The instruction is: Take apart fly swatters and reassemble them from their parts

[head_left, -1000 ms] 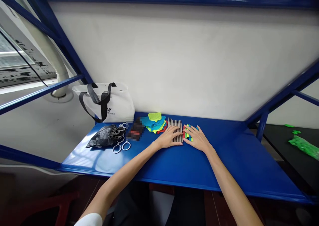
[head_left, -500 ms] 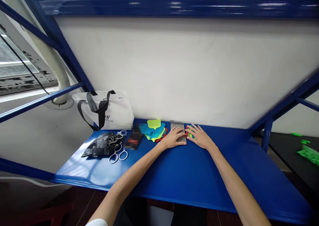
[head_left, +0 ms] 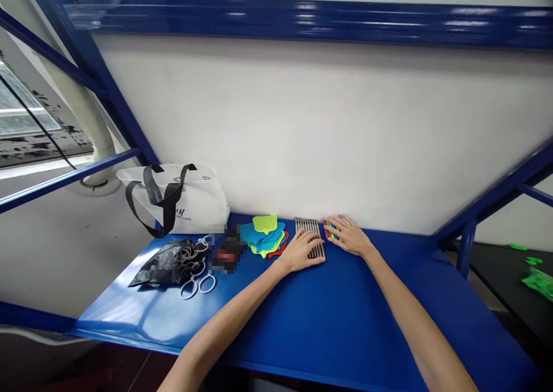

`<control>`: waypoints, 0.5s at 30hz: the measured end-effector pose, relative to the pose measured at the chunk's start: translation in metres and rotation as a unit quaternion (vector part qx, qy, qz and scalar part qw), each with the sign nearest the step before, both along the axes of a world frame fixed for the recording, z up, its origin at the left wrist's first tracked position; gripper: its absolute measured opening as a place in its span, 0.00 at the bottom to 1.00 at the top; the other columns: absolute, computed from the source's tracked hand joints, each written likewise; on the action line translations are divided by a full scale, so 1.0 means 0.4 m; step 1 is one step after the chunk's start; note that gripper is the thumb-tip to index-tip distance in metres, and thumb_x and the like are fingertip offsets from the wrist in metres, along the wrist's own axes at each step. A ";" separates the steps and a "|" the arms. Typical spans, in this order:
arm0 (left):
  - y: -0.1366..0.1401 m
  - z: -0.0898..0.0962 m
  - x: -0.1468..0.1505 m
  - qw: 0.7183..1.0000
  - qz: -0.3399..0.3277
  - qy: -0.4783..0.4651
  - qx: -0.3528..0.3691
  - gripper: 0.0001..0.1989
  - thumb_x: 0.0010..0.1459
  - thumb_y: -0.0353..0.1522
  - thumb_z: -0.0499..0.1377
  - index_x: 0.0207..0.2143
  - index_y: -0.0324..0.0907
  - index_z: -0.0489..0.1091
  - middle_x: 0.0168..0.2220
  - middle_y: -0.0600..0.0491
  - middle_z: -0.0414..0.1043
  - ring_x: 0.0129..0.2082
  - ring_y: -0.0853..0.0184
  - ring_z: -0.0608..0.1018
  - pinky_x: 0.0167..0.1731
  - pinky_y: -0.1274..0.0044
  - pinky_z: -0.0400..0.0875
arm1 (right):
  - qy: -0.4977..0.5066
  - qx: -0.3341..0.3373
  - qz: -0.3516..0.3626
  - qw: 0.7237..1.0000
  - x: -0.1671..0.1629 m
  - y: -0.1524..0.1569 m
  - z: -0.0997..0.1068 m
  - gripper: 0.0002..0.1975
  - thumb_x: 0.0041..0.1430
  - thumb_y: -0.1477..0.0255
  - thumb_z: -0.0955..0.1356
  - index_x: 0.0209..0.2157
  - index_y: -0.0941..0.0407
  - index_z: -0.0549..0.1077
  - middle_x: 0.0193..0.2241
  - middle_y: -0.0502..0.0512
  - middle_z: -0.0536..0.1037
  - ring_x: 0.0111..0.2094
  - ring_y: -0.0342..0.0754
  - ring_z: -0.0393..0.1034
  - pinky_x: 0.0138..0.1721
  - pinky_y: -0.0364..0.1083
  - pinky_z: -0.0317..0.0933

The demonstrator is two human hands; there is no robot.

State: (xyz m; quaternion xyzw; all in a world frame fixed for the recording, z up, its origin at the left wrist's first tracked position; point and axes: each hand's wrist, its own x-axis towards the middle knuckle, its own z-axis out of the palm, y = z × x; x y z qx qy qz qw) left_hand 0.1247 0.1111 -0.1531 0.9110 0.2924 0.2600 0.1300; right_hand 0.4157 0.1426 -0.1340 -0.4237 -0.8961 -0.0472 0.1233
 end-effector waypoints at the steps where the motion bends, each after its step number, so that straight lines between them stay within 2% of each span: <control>1: -0.011 0.012 -0.014 1.000 0.008 -0.001 0.003 0.30 0.71 0.54 0.61 0.67 0.48 0.72 0.68 0.43 0.72 0.72 0.51 0.70 0.77 0.50 0.51 | 0.018 0.012 -0.028 0.999 -0.002 -0.022 0.000 0.24 0.78 0.57 0.63 0.69 0.45 0.73 0.74 0.53 0.68 0.73 0.59 0.62 0.77 0.67 0.46; 3: -0.032 0.037 -0.062 0.999 0.037 -0.008 0.009 0.27 0.74 0.52 0.58 0.67 0.49 0.71 0.70 0.44 0.70 0.73 0.51 0.69 0.77 0.50 0.51 | 0.080 0.047 -0.107 0.990 -0.004 -0.076 -0.006 0.24 0.79 0.60 0.59 0.69 0.44 0.73 0.73 0.54 0.69 0.73 0.59 0.63 0.76 0.67 0.47; 6: -0.051 0.060 -0.173 0.993 0.116 -0.010 0.023 0.23 0.78 0.47 0.53 0.67 0.49 0.70 0.72 0.44 0.66 0.74 0.52 0.67 0.77 0.50 0.52 | 0.213 0.101 -0.229 0.944 -0.014 -0.150 -0.019 0.26 0.80 0.59 0.55 0.67 0.49 0.74 0.69 0.61 0.73 0.70 0.61 0.65 0.72 0.66 0.54; 7: -0.052 0.059 -0.211 0.989 0.145 -0.004 0.026 0.25 0.77 0.48 0.54 0.68 0.48 0.69 0.74 0.42 0.64 0.75 0.50 0.64 0.76 0.49 0.53 | 0.256 0.108 -0.262 0.924 -0.023 -0.166 -0.022 0.27 0.80 0.58 0.55 0.67 0.50 0.74 0.68 0.63 0.74 0.69 0.62 0.66 0.71 0.66 0.57; 9: -0.049 0.045 -0.274 0.982 0.189 0.022 0.020 0.35 0.71 0.54 0.60 0.71 0.47 0.66 0.76 0.37 0.59 0.77 0.43 0.60 0.74 0.45 0.53 | 0.329 0.102 -0.310 0.886 -0.057 -0.183 -0.026 0.29 0.79 0.54 0.55 0.67 0.53 0.72 0.65 0.67 0.76 0.67 0.64 0.68 0.67 0.65 0.62; 11: -0.043 0.016 -0.307 0.977 0.204 0.055 0.007 0.47 0.62 0.61 0.65 0.74 0.46 0.63 0.76 0.34 0.58 0.78 0.36 0.58 0.72 0.39 0.52 | 0.380 0.089 -0.323 0.862 -0.117 -0.188 -0.023 0.30 0.78 0.51 0.56 0.67 0.54 0.71 0.62 0.69 0.77 0.65 0.65 0.70 0.65 0.65 0.64; 12: -0.040 -0.002 -0.311 0.976 0.205 0.068 0.006 0.49 0.60 0.63 0.66 0.74 0.47 0.62 0.76 0.33 0.58 0.77 0.34 0.58 0.71 0.37 0.51 | 0.396 0.086 -0.312 0.859 -0.155 -0.189 -0.020 0.30 0.78 0.51 0.57 0.66 0.55 0.71 0.62 0.69 0.78 0.64 0.65 0.70 0.65 0.65 0.64; 13: -0.037 -0.019 -0.309 0.975 0.208 0.075 0.010 0.50 0.59 0.63 0.66 0.75 0.48 0.62 0.75 0.32 0.60 0.77 0.34 0.59 0.71 0.36 0.50 | 0.404 0.084 -0.290 0.864 -0.197 -0.192 -0.017 0.29 0.78 0.51 0.57 0.66 0.54 0.72 0.61 0.68 0.78 0.64 0.64 0.71 0.66 0.65 0.65; 15: -0.034 -0.049 -0.293 0.972 0.220 0.073 0.030 0.45 0.63 0.61 0.63 0.74 0.51 0.64 0.74 0.33 0.63 0.76 0.34 0.62 0.70 0.35 0.50 | 0.386 0.086 -0.222 0.891 -0.276 -0.205 -0.012 0.27 0.79 0.55 0.57 0.66 0.52 0.73 0.62 0.66 0.78 0.65 0.63 0.70 0.67 0.64 0.64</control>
